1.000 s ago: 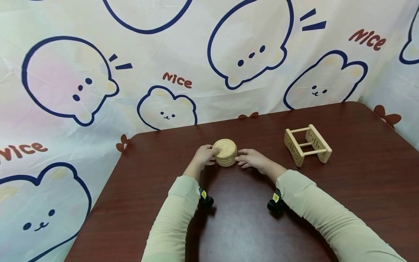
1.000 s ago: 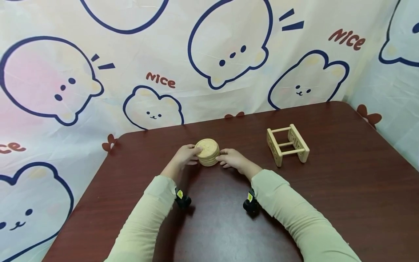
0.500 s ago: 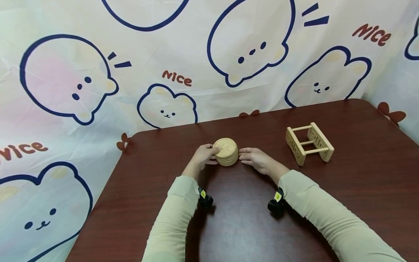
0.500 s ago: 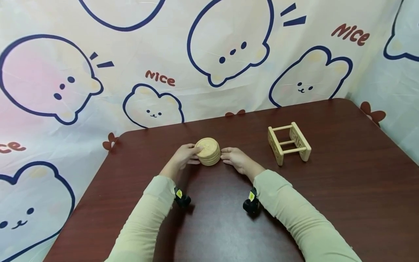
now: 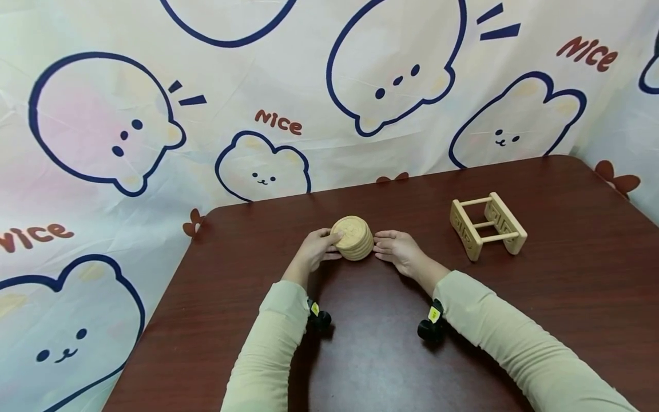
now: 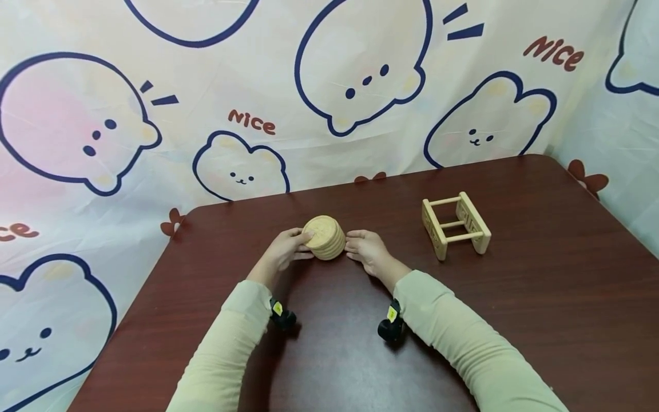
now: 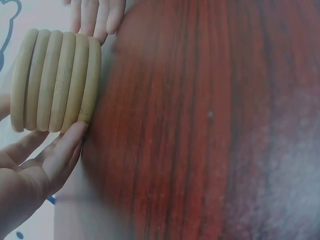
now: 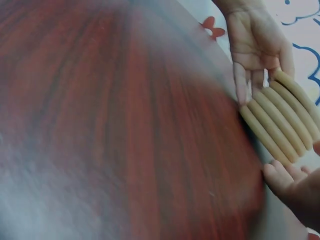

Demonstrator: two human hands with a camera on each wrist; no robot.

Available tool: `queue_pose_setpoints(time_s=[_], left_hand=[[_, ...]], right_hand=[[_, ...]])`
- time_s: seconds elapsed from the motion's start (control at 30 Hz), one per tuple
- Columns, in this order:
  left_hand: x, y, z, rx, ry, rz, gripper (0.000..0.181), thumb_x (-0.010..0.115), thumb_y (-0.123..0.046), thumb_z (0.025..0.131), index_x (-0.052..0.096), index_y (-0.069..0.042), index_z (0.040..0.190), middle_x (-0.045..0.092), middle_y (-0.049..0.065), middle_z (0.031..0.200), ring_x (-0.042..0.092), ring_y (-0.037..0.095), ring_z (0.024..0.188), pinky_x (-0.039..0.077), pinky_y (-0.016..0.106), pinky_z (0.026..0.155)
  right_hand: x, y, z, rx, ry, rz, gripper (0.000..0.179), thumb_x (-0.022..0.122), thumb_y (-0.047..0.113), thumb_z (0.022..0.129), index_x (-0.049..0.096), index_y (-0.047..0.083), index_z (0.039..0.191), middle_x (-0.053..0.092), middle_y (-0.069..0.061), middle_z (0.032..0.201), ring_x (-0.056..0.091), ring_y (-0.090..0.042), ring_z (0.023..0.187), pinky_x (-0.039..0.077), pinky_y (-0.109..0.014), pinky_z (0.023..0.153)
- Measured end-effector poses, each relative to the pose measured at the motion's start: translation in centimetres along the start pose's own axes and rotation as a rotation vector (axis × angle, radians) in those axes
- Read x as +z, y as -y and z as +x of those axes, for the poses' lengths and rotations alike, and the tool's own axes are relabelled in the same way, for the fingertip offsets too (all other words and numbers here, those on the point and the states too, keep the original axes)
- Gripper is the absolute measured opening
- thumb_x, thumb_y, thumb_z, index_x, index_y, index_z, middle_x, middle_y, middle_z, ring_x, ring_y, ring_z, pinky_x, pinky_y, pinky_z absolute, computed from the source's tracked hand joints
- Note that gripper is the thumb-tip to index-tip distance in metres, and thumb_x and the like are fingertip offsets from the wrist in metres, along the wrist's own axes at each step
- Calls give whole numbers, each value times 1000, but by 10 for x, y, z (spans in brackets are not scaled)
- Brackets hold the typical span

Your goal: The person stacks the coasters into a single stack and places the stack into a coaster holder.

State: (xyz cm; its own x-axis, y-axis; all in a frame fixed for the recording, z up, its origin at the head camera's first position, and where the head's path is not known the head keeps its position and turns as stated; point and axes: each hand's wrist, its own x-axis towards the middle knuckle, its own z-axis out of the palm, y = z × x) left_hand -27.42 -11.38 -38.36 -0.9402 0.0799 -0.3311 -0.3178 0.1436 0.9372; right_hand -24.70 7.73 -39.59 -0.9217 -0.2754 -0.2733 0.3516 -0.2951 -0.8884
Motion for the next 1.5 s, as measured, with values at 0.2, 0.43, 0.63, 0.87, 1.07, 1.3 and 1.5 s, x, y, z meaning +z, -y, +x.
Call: queue_pose_setpoints(time_s=[0.2, 0.43, 0.63, 0.87, 1.07, 1.3, 1.5], left_hand=[[3, 0, -2, -4, 15, -3, 40, 56, -16, 84, 45, 2, 119, 52, 10, 86, 54, 16, 69, 49, 35, 68], [0, -1, -6, -9, 59, -44, 38, 53, -14, 86, 45, 4, 118, 54, 11, 89, 57, 17, 72, 47, 39, 73], [-2, 3, -5, 6, 91, -53, 37, 53, -13, 86, 46, 5, 117, 58, 10, 85, 60, 17, 72, 47, 39, 71], [-2, 3, -7, 4, 116, -56, 37, 52, -11, 86, 46, 5, 119, 58, 10, 81, 59, 16, 68, 48, 38, 70], [-4, 6, -7, 9, 164, -125, 37, 51, -9, 87, 44, 8, 119, 58, 6, 77, 58, 14, 67, 46, 41, 73], [-5, 13, -5, 40, 226, -209, 33, 48, -8, 88, 44, 10, 115, 59, 6, 78, 59, 16, 69, 43, 44, 78], [-4, 15, -5, 49, 265, -226, 31, 46, -8, 89, 44, 10, 113, 59, 6, 79, 59, 17, 72, 42, 46, 79]], right_hand=[[4, -5, 1, -2, -119, 27, 45, 42, -8, 86, 28, -10, 128, 34, -23, 122, 51, -19, 88, 35, -36, 90], [4, -10, 6, -21, -25, -69, 53, 46, -10, 80, 25, -11, 129, 37, -26, 121, 47, -25, 102, 36, -34, 89], [3, -13, 7, 6, 49, -45, 63, 46, -14, 77, 18, -5, 133, 36, -23, 117, 53, -19, 86, 39, -38, 86], [2, -13, 7, 12, 153, -41, 76, 51, -14, 76, 10, 4, 137, 28, -25, 128, 51, -26, 96, 39, -43, 85], [-1, -12, 7, -3, 189, -36, 79, 53, -16, 74, 10, 5, 137, 28, -26, 131, 50, -26, 99, 38, -41, 86], [-2, -10, 6, -32, 199, -27, 75, 57, -14, 73, 15, 5, 133, 39, -24, 120, 54, -21, 91, 41, -38, 83], [-4, -9, 3, -56, 214, -44, 75, 57, -14, 73, 15, 4, 132, 43, -22, 113, 54, -20, 90, 41, -37, 82]])
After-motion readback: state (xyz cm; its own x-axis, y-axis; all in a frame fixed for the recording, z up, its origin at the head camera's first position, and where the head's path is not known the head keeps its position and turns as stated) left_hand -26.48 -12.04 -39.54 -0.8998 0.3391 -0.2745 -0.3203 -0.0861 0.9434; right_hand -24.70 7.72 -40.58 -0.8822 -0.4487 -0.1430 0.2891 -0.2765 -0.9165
